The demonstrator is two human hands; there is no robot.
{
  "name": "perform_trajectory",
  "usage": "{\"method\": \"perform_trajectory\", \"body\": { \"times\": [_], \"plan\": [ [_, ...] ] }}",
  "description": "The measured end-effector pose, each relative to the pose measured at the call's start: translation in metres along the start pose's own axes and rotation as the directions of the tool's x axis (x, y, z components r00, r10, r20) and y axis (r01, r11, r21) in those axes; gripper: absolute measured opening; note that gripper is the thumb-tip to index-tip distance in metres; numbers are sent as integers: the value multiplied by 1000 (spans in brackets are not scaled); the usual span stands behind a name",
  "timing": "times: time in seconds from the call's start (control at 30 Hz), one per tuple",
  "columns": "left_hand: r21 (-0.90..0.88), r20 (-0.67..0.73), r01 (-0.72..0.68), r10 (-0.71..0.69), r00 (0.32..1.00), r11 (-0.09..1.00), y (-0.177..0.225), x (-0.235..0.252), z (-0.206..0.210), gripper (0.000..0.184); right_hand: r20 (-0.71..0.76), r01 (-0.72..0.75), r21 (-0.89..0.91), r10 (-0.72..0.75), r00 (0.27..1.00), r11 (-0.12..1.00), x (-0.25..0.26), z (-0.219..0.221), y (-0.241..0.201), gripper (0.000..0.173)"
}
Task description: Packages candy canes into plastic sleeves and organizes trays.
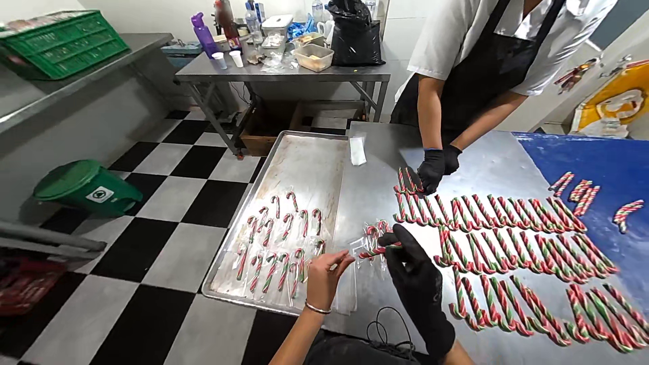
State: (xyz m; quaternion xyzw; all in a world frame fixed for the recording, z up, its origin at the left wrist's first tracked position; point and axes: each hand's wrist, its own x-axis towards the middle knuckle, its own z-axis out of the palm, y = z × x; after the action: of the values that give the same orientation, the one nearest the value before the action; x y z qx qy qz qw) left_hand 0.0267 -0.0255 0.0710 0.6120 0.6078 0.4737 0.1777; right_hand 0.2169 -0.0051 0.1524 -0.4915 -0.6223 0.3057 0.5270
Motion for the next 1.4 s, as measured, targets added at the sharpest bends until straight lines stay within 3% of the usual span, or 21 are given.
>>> {"method": "perform_trajectory", "body": {
  "times": [0.13,0.23,0.43,0.6,0.87,0.97,1.03,1.07,1.1,1.17,1.23,1.27,1.33,1.4],
  "plan": [
    [-17,-38,-130,129,991,991,21,3,-1,23,26,58,28,-59,998,998,-10,9,4,34],
    [-71,-19,-149,148,989,986,26,5,-2,23,32,57,67,-60,998,996,-11,8,10,32],
    [-257,109,131,-106,988,958,22,7,-1,25,-145,59,85,-46,988,995,2,-16,-2,34],
    [-272,182,215,-169,969,938,22,10,-3,25,-107,84,64,-76,991,994,0,-23,-16,36],
    [-333,20,-141,156,988,932,35,5,-2,21,-17,103,110,-102,995,989,-8,-8,-11,30],
    [-409,0,-173,190,982,896,45,5,0,17,153,148,-78,-135,979,986,-13,-6,-2,33],
    [-424,-17,-151,159,987,893,52,3,4,13,463,37,-283,102,881,958,-9,-14,-25,57],
    [-440,6,-124,140,990,890,55,0,6,11,535,-69,-300,228,814,951,-8,-16,-32,67],
    [-459,42,-94,127,991,883,56,-3,9,10,537,-186,-228,283,794,956,-10,-16,-31,66],
    [-480,126,-44,119,985,876,57,-10,14,11,471,-300,-41,284,835,953,-23,-19,0,48],
    [-402,162,50,17,987,914,49,-10,15,21,315,-231,-113,256,914,966,-27,-24,20,28],
    [-309,170,163,-114,979,937,37,-6,13,29,212,-190,-192,230,950,963,-24,-25,27,24],
    [-55,173,431,-417,892,901,-1,2,13,46,33,-191,-282,209,977,940,-15,-22,47,22],
    [170,208,556,-581,786,813,-38,4,19,65,-61,-248,-248,241,969,936,-11,-12,75,22]
  ]
}}
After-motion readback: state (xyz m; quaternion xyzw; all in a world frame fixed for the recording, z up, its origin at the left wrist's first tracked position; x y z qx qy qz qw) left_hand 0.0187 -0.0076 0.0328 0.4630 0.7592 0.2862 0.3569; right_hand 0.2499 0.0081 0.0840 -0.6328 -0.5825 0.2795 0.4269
